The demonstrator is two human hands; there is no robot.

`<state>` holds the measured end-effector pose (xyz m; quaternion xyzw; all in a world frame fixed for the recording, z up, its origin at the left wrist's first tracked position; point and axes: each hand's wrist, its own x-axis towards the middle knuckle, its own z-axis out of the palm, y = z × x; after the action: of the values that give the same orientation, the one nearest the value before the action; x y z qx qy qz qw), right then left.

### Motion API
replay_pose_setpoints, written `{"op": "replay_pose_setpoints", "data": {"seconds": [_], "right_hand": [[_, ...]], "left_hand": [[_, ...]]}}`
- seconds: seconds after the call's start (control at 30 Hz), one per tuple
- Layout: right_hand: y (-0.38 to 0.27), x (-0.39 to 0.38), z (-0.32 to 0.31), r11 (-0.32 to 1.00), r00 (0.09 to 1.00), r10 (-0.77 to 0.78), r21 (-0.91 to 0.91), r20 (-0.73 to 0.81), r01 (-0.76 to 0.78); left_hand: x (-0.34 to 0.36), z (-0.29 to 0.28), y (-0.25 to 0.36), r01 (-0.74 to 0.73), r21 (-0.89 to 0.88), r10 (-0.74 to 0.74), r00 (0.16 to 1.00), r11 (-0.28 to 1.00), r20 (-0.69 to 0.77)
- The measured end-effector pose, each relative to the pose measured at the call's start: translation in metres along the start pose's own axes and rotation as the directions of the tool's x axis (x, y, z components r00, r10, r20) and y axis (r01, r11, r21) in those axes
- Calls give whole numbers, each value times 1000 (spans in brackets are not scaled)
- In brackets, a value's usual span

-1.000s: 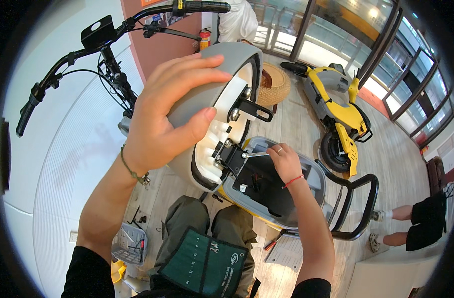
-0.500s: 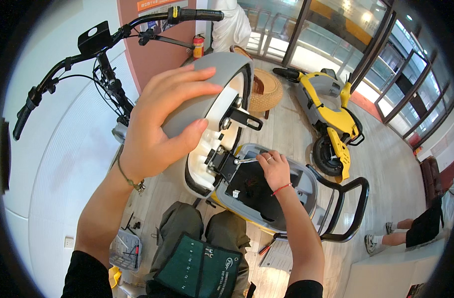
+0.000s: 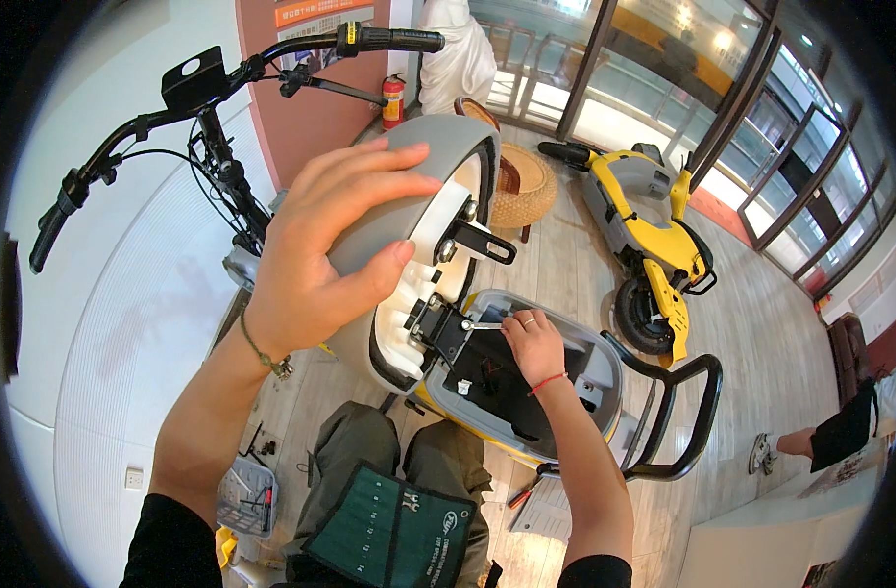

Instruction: Using a wrench to tighten or loosen components inside a motorcycle storage compartment.

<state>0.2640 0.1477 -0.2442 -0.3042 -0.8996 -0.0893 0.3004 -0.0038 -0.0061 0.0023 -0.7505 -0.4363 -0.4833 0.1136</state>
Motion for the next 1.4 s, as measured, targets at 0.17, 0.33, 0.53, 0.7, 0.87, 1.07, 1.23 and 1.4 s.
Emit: {"op": "replay_pose_setpoints", "data": {"seconds": [0.17, 0.33, 0.53, 0.7, 0.87, 1.07, 1.23, 1.4], "right_hand": [[-1, 1, -9, 997, 995, 57, -51, -83, -62], [-39, -11, -27, 966, 947, 257, -25, 194, -257], [-81, -22, -40, 927, 937, 344, 139, 60, -349], [-104, -20, -32, 827, 854, 508, 213, 111, -520], [-120, -23, -23, 787, 785, 587, 88, 198, -611], [-142, -17, -19, 800, 783, 570, 47, 250, -597], [-149, -15, -16, 812, 813, 570, 71, 119, -580], [-150, -13, -12, 785, 780, 613, 13, 128, -619]], "left_hand": [[-1, 1, 2, 7, 1, -7, 1000, 1000, -6], [-2, 0, 0, -3, 2, 3, 1000, 1000, -12], [-2, 3, -2, -9, -18, 9, 1000, 1000, -29], [-4, 1, -2, 3, -18, -3, 1000, 1000, -30], [-6, -1, -3, 11, -26, -12, 999, 1000, -35], [-9, 0, -5, 4, -16, -5, 999, 1000, -54], [-8, -1, -5, 4, -4, -4, 999, 1000, -55], [-8, 0, -6, 0, -3, 0, 998, 1000, -58]]}}
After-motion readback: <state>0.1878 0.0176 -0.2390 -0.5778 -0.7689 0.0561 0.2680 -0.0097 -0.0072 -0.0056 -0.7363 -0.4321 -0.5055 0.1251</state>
